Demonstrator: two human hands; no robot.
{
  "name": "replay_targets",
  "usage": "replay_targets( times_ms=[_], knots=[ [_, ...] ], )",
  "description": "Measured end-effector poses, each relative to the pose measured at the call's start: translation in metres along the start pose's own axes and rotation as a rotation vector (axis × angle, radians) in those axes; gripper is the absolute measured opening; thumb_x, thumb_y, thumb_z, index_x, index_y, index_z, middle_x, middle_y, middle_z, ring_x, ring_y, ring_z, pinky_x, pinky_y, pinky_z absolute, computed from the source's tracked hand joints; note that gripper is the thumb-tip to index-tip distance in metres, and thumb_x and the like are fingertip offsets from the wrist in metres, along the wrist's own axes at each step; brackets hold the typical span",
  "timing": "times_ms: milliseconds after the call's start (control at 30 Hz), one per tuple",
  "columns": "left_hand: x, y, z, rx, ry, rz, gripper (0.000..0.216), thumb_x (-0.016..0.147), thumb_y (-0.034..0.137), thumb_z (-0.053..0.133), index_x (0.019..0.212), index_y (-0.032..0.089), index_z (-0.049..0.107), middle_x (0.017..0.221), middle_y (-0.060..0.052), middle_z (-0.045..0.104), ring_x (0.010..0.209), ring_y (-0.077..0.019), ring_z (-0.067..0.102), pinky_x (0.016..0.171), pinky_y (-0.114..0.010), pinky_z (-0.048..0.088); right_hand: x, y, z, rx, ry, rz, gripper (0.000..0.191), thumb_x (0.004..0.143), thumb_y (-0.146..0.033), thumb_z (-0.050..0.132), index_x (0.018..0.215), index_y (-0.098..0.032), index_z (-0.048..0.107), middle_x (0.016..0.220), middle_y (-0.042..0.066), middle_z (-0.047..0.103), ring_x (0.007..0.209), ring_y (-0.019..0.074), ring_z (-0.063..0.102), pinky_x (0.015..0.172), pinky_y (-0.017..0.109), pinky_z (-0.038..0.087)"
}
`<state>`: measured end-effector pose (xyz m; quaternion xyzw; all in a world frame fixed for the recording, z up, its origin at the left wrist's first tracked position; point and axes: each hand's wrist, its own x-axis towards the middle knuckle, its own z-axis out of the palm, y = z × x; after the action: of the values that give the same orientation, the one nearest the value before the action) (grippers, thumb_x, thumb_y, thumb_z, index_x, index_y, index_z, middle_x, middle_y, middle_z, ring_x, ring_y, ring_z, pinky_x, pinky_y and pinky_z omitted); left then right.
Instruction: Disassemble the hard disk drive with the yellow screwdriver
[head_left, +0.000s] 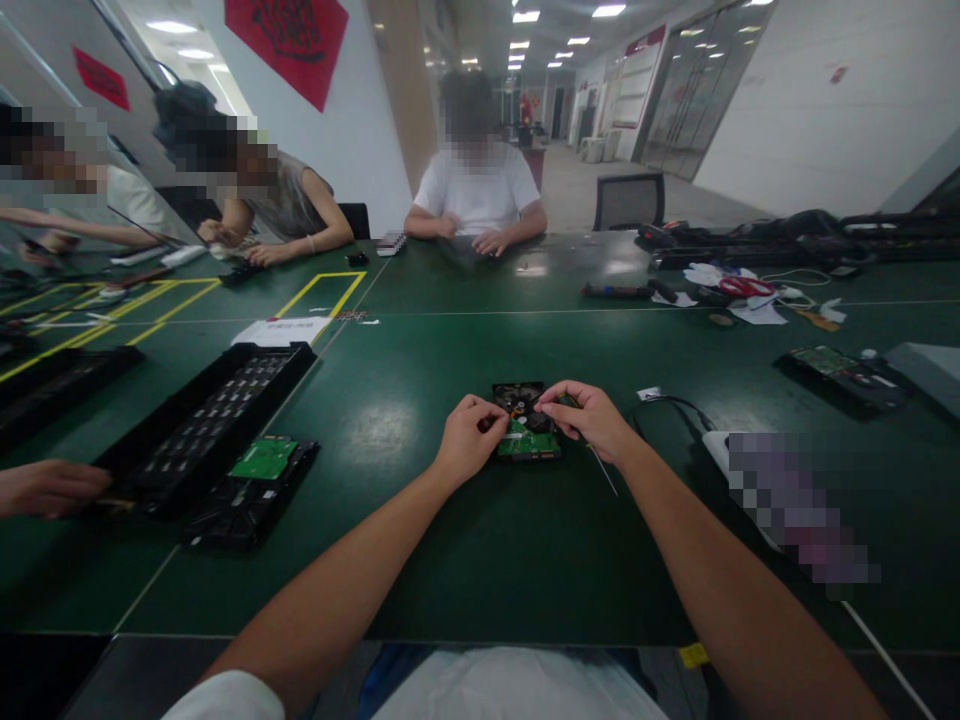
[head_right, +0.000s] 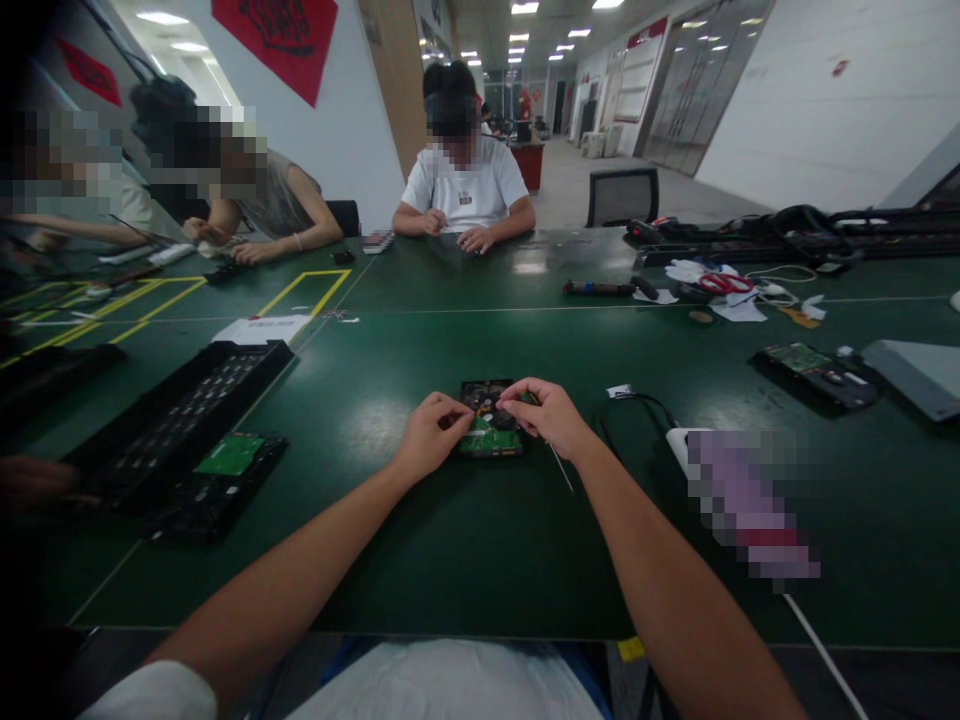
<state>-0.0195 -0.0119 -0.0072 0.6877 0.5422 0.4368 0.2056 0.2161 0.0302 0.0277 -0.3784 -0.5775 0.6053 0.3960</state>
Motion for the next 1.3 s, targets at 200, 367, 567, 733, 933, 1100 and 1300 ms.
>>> replay_targets(
  times_ms=[200,367,567,733,933,1100,1300],
  knots=[
    [0.0,-0.001,0.001,-0.007,0.004,-0.016,0.012,0.089,0.028,0.069,0.092,0.022,0.078,0.09,-0.004,0.063,0.074,-0.0133,0.059,0.068,-0.029,0.049,0.0,0.0,0.0,0.013,0.015,0.009,0.028,0.076,-0.036,0.085,0.094,-0.019,0.071,0.099,0.008,0.077,0.05,0.0059,0.045,0.043,0.022,0.032],
    [0.0,0.001,0.0,-0.013,0.013,-0.016,0.011,0.088,0.029,0.069,0.091,0.022,0.078,0.088,-0.003,0.062,0.073,-0.0135,0.059,0.067,-0.029,0.049,0.0,0.0,0.0,0.012,0.017,0.008,0.028,0.076,-0.036,0.085,0.093,-0.02,0.071,0.099,0.008,0.077,0.05,0.0061,0.045,0.043,0.022,0.032],
    [0.0,0.0,0.001,-0.016,0.011,-0.03,0.012,0.088,0.029,0.07,0.091,0.022,0.078,0.089,-0.003,0.062,0.072,-0.0131,0.058,0.066,-0.029,0.048,0.0,-0.001,0.0,0.006,0.031,0.004,0.029,0.076,-0.037,0.085,0.093,-0.019,0.071,0.099,0.009,0.077,0.05,0.0059,0.044,0.043,0.022,0.031],
    [0.001,-0.002,0.0,-0.016,0.038,-0.045,0.014,0.091,0.031,0.067,0.09,0.021,0.077,0.088,-0.003,0.064,0.074,-0.0136,0.059,0.068,-0.029,0.049,0.0,-0.001,0.001,0.015,0.049,0.006,0.029,0.075,-0.036,0.085,0.093,-0.019,0.07,0.1,0.009,0.077,0.051,0.0066,0.045,0.043,0.022,0.032],
    [0.001,-0.002,-0.003,-0.018,0.081,-0.074,0.018,0.095,0.034,0.063,0.091,0.021,0.075,0.09,-0.003,0.067,0.081,-0.0153,0.061,0.073,-0.03,0.05,0.002,-0.002,0.001,0.044,0.131,0.025,0.031,0.077,-0.041,0.081,0.096,-0.02,0.069,0.095,0.008,0.076,0.053,0.0084,0.048,0.043,0.023,0.032],
    [-0.002,0.004,-0.002,0.013,0.047,-0.007,0.018,0.097,0.032,0.06,0.091,0.021,0.074,0.092,-0.004,0.065,0.082,-0.0154,0.061,0.074,-0.03,0.05,0.005,-0.002,-0.002,0.116,0.177,0.067,0.026,0.084,-0.037,0.066,0.103,-0.02,0.067,0.097,0.009,0.076,0.055,0.0114,0.053,0.043,0.024,0.035],
    [-0.012,0.025,-0.012,0.045,0.013,0.148,0.02,0.099,0.034,0.057,0.095,0.021,0.071,0.093,-0.006,0.063,0.083,-0.0161,0.06,0.075,-0.031,0.05,0.008,0.002,-0.004,0.19,0.239,0.069,0.026,0.082,-0.027,0.056,0.106,-0.02,0.063,0.094,0.01,0.076,0.056,0.014,0.057,0.043,0.025,0.037]
  ],
)
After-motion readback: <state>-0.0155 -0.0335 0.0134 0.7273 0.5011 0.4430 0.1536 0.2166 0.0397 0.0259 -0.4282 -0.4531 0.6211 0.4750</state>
